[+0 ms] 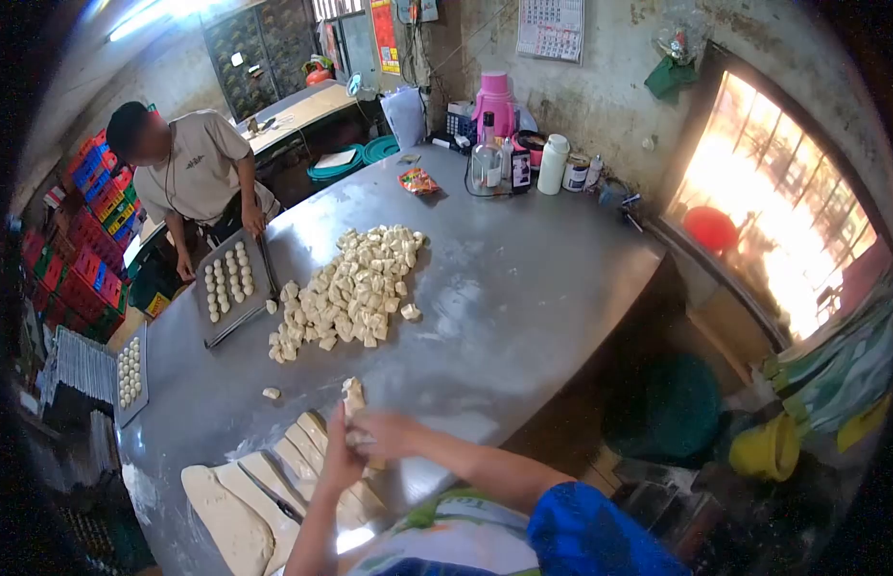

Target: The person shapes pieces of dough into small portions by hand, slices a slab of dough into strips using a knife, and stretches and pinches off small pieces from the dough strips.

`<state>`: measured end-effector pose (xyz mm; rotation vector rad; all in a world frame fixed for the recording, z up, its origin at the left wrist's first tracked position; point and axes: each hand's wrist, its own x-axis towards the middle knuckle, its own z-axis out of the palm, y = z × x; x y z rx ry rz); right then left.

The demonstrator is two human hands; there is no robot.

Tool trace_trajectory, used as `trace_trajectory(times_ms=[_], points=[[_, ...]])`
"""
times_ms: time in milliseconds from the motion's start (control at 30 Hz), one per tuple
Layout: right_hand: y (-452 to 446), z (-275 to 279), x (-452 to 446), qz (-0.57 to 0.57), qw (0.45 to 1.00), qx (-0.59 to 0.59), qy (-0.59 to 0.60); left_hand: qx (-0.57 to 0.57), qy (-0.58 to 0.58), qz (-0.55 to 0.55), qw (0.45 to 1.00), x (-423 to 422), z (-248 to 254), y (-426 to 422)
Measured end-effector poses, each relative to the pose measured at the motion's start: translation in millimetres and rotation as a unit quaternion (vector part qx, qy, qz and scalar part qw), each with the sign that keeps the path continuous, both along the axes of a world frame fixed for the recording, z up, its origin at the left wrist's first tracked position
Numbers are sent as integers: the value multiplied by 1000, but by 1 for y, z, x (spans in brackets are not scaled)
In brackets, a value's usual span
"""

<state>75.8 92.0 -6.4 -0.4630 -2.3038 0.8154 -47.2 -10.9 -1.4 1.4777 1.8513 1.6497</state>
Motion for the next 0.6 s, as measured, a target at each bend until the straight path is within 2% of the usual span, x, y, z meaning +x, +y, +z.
trace_trajectory(times_ms=[67, 167, 233, 267, 300, 333, 400, 467, 500, 567, 600], points=[[-10, 8, -6, 41, 997, -66, 14, -59, -44, -63, 995, -20, -20, -6], [1, 27, -12, 83, 989, -115, 36, -99, -79, -126, 984, -32, -20, 1], [7, 39, -7, -9, 978, -147, -149, -280, 20, -144, 949, -14, 5, -4], [7, 42, -5, -50, 956, -162, -241, -368, 67, -148, 916, -5, 17, -11], [9, 43, -3, -93, 924, -171, -328, -408, 92, -147, 896, -3, 20, -11], [14, 34, 0, -94, 926, -169, -326, -447, 118, -149, 874, -2, 24, -11], [14, -22, 12, -114, 956, -95, -252, -358, -65, -138, 921, -1, 19, -24], [22, -55, 11, -123, 977, -9, -173, -243, -244, -109, 933, -2, 17, -31], [17, -50, 11, -118, 978, -11, -173, -244, -245, -104, 932, -1, 11, -34], [7, -19, 11, 12, 988, -44, -146, -95, -105, -41, 989, 1, -18, -16], [7, 0, 8, 73, 987, -58, -130, -16, -31, -13, 999, -1, -29, -1]])
